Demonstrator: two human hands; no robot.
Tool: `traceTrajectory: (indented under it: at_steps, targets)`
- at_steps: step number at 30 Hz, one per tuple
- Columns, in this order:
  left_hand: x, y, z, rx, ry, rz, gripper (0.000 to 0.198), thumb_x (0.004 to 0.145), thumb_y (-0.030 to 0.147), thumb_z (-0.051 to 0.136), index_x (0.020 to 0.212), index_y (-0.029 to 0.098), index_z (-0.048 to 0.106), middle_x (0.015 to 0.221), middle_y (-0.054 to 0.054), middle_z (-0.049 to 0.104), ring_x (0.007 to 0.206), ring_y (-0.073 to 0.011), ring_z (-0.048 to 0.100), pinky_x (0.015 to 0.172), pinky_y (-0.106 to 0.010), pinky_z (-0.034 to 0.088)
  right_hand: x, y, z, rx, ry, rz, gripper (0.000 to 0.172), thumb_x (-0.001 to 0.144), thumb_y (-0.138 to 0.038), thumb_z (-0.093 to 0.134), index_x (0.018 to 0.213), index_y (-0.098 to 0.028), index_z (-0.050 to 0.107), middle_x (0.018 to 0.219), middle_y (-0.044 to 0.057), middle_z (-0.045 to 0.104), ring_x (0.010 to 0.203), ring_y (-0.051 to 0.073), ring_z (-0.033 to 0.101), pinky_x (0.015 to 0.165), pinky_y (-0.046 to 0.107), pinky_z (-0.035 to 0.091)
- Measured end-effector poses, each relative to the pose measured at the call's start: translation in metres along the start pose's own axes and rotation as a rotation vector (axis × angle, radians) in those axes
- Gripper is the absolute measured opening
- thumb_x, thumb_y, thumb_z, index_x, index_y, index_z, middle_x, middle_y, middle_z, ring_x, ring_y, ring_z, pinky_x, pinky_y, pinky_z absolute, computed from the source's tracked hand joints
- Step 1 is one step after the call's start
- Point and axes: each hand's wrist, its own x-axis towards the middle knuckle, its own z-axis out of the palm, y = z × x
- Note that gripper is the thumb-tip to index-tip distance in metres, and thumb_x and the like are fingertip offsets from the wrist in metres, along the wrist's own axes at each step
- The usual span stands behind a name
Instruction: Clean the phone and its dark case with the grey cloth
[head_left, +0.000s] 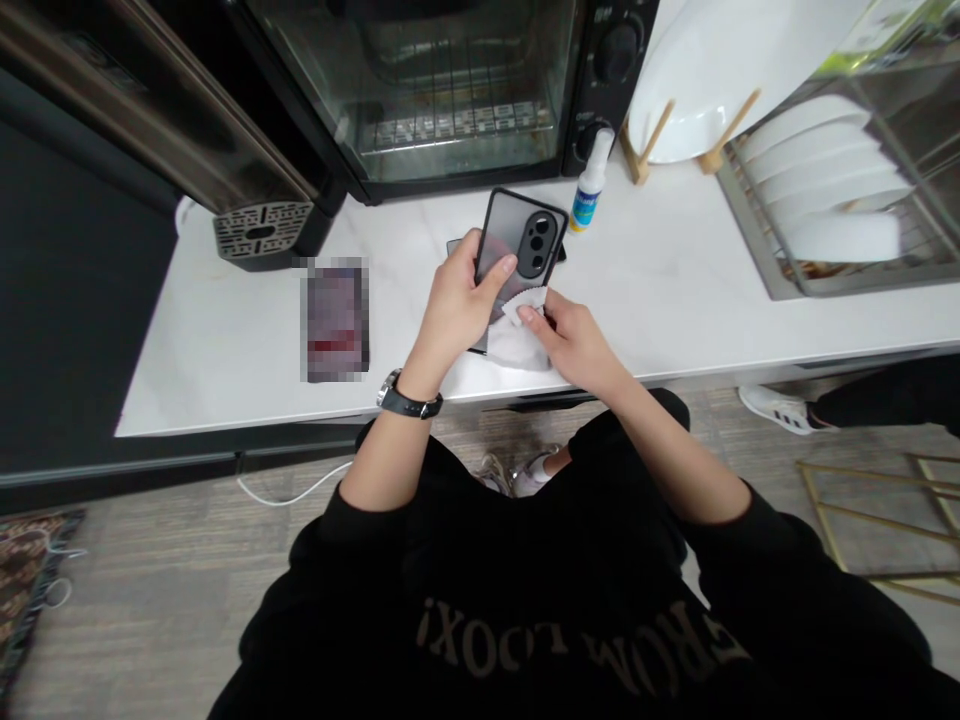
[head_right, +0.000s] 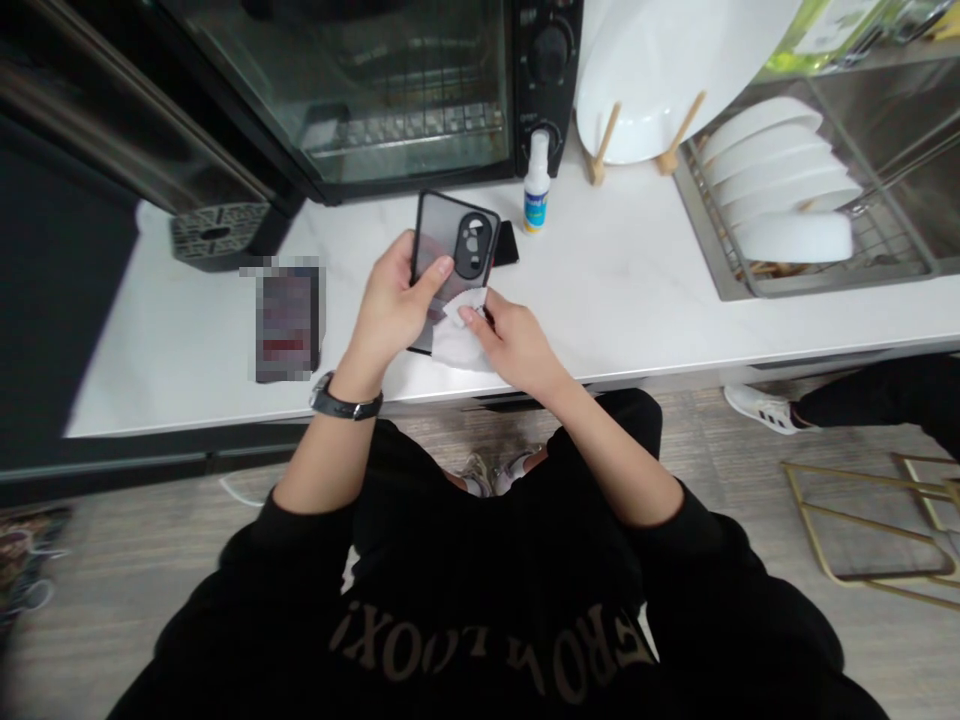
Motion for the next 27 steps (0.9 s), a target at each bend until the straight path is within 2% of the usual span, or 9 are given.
traceTrajectory:
  at_steps: [3,6,9,12,15,18,21,23,27]
  targets:
    - [-0.001,0.001,-0.007,0.042,-0.079,-0.005,0.034,0.103,0.056,0.064,0.098,0.022,0.063,0.089,-0.003,0.068,0.083,-0.0199,0.068,0.079,-0.035,0.056,0.005,0.004,-0.002,0.102,0.120,0.084,0.063,0.096,-0.083,0.046,0.077,-0.024,0.054,0.065,-0.002,0.054,0.061,0.015,0.049,0.060,0.031,0.036]
    - [-0.007,0.012,-0.016,0.111,-0.146,-0.059,0.024,0.102,0.043,0.066,0.095,0.021,0.063,0.086,-0.001,0.069,0.080,-0.0182,0.066,0.076,-0.031,0.054,0.009,0.007,-0.004,0.210,0.195,0.154,0.064,0.094,-0.084,0.048,0.071,-0.025,0.051,0.061,-0.004,0.046,0.059,0.014,0.043,0.057,0.031,0.032]
    - [-0.015,0.024,-0.025,0.180,-0.254,-0.096,0.017,0.099,0.034,0.069,0.091,0.020,0.063,0.082,0.001,0.069,0.075,-0.0176,0.064,0.070,-0.029,0.050,0.012,0.009,-0.007,0.260,0.267,0.170,0.062,0.095,-0.082,0.050,0.075,-0.024,0.059,0.064,-0.002,0.053,0.064,0.016,0.051,0.061,0.032,0.040]
    - [-0.022,0.032,-0.027,0.145,-0.435,-0.107,0.013,0.099,0.032,0.067,0.093,0.020,0.064,0.081,0.001,0.071,0.075,-0.0185,0.067,0.069,-0.029,0.049,0.013,0.007,-0.009,0.266,0.321,0.102,0.060,0.098,-0.078,0.050,0.097,-0.023,0.073,0.087,0.004,0.072,0.088,0.022,0.067,0.082,0.036,0.053]
    - [-0.026,0.031,-0.024,0.034,-0.597,-0.171,0.017,0.098,0.034,0.068,0.090,0.020,0.062,0.077,0.001,0.072,0.070,-0.0182,0.070,0.066,-0.028,0.051,0.012,0.003,-0.011,0.253,0.185,0.038,0.062,0.104,-0.072,0.044,0.130,-0.022,0.071,0.114,0.007,0.079,0.106,0.025,0.071,0.100,0.042,0.054]
    - [-0.030,0.021,-0.019,-0.103,-0.621,-0.268,0.019,0.098,0.038,0.067,0.093,0.020,0.063,0.080,0.001,0.074,0.066,-0.0176,0.072,0.062,-0.028,0.053,0.011,0.006,-0.016,0.188,-0.006,-0.037,0.063,0.104,-0.070,0.046,0.141,-0.021,0.062,0.130,0.010,0.075,0.113,0.025,0.069,0.103,0.042,0.053]
    - [-0.033,0.008,-0.017,-0.276,-0.579,-0.353,0.023,0.097,0.040,0.068,0.111,0.023,0.062,0.098,-0.001,0.076,0.067,-0.0177,0.075,0.057,-0.028,0.056,0.013,0.014,-0.021,0.052,-0.020,-0.027,0.051,0.101,-0.070,0.050,0.104,-0.022,0.068,0.091,0.005,0.073,0.080,0.021,0.064,0.077,0.035,0.050]
    - [-0.036,0.002,-0.019,-0.432,-0.565,-0.393,0.036,0.094,0.038,0.073,0.123,0.026,0.056,0.099,-0.001,0.076,0.070,-0.0186,0.077,0.057,-0.028,0.058,0.014,0.018,-0.024,-0.064,0.038,-0.004,0.048,0.102,-0.065,0.052,0.078,-0.025,0.056,0.065,-0.002,0.054,0.061,0.016,0.047,0.063,0.033,0.037]
    - [-0.047,-0.001,-0.029,-0.725,-0.543,-0.408,0.057,0.087,0.037,0.085,0.134,0.027,0.054,0.114,-0.007,0.079,0.097,-0.0270,0.080,0.081,-0.040,0.067,0.017,0.019,-0.028,-0.196,0.302,0.052,0.049,0.103,-0.054,0.057,0.068,-0.027,0.036,0.057,-0.006,0.036,0.056,0.013,0.031,0.060,0.033,0.025]
